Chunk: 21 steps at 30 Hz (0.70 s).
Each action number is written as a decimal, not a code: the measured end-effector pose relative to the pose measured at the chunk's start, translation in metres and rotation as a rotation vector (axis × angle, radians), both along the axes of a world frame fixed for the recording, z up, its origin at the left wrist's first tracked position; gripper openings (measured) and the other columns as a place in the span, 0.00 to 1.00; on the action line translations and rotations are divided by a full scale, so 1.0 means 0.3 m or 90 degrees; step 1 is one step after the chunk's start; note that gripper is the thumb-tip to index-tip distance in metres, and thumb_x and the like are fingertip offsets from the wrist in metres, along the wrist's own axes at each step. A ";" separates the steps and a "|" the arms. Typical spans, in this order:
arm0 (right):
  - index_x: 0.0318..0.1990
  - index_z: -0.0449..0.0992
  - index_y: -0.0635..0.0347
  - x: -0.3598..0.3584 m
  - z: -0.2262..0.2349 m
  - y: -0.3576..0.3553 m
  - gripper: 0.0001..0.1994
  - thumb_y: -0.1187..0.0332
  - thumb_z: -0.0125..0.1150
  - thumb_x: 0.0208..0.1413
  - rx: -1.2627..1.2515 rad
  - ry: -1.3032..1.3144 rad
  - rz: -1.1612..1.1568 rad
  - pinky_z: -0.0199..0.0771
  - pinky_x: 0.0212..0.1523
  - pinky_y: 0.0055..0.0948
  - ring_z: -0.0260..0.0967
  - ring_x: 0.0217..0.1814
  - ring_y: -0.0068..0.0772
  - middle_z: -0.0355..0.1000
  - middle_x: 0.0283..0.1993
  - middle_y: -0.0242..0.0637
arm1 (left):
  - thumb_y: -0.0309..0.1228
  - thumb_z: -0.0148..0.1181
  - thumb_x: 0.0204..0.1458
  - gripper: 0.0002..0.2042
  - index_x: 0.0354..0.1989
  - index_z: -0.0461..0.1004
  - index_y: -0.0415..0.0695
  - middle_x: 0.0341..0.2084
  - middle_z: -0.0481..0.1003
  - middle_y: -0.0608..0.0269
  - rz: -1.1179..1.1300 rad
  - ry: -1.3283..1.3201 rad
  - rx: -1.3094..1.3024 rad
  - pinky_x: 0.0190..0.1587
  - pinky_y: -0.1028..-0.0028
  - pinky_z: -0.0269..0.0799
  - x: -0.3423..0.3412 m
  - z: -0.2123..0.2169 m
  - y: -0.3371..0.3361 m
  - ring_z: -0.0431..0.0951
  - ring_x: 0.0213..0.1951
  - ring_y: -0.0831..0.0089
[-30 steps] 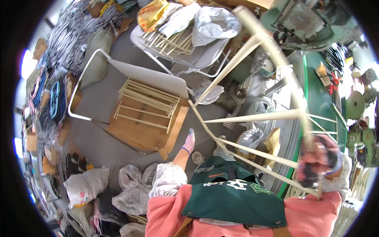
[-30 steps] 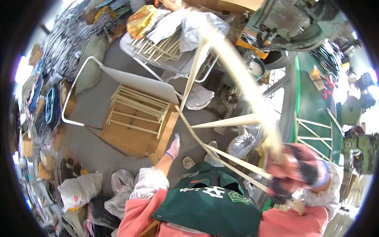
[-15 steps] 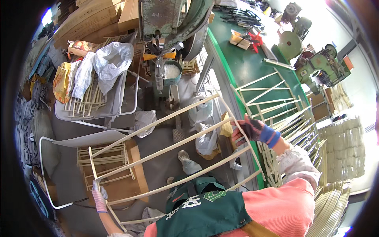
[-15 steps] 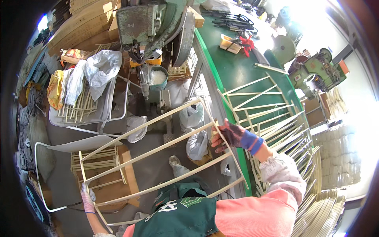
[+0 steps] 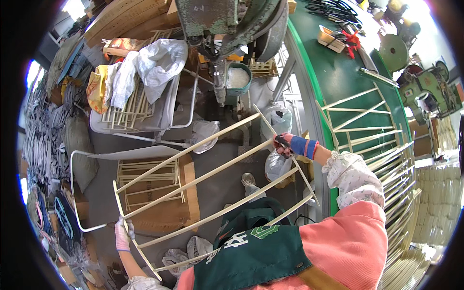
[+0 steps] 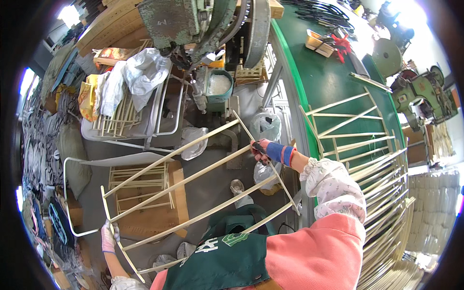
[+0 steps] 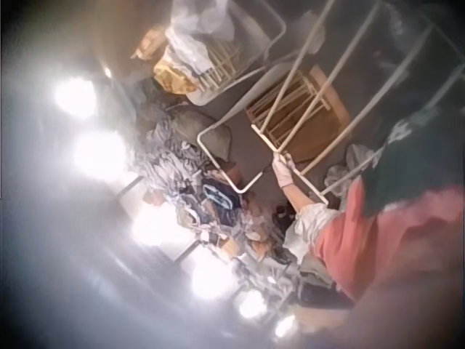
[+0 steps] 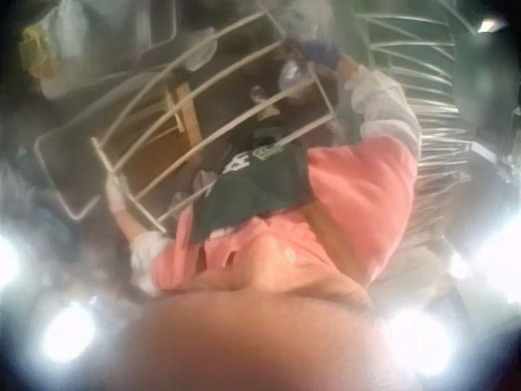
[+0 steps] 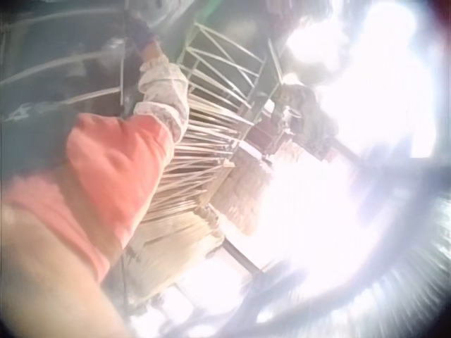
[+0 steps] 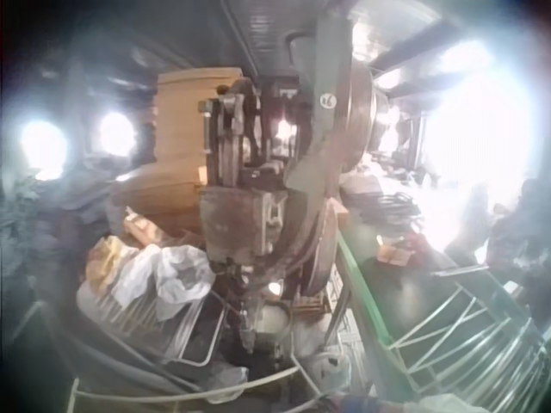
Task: The person repeatedly picks up thin wooden sticks, assembles them into rectangular frames, and places them under a press machine to join the corners. The person then removes the assembled frames and stacks them on a nearby surface.
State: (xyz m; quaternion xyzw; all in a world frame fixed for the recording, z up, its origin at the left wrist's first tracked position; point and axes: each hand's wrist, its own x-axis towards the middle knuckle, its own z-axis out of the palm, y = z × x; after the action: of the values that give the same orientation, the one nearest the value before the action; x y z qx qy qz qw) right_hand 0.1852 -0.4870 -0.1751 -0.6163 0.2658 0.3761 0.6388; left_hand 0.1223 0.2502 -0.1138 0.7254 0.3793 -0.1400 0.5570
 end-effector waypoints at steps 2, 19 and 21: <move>0.23 0.68 0.53 -0.004 -0.086 0.033 0.19 0.48 0.53 0.56 0.001 0.014 -0.124 0.53 0.12 0.23 0.54 0.11 0.19 0.60 0.15 0.25 | 0.57 0.47 0.53 0.23 0.22 0.65 0.49 0.08 0.59 0.73 0.105 -0.029 0.099 0.09 0.78 0.45 0.012 -0.047 -0.007 0.53 0.07 0.81; 0.63 0.54 0.60 0.045 0.191 0.081 0.26 0.64 0.49 0.58 0.393 -0.465 -0.041 0.69 0.47 0.28 0.72 0.40 0.33 0.69 0.51 0.49 | 0.46 0.40 0.61 0.24 0.16 0.65 0.44 0.09 0.60 0.72 0.092 -0.188 0.307 0.14 0.77 0.50 -0.297 -0.358 0.020 0.55 0.11 0.82; 0.67 0.48 0.58 0.089 0.290 0.133 0.33 0.73 0.55 0.55 0.361 -0.531 0.032 0.67 0.52 0.28 0.71 0.48 0.37 0.67 0.55 0.49 | 0.45 0.42 0.61 0.20 0.20 0.66 0.47 0.09 0.59 0.73 0.165 -0.123 0.253 0.14 0.77 0.51 -0.399 -0.513 0.109 0.54 0.12 0.82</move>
State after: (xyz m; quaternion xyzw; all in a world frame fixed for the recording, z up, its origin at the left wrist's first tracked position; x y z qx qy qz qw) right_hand 0.2120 -0.4472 -0.0879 -0.5228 -0.1396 0.1702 0.8236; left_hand 0.0025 0.2828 -0.2679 0.7762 0.4341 0.0795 0.4503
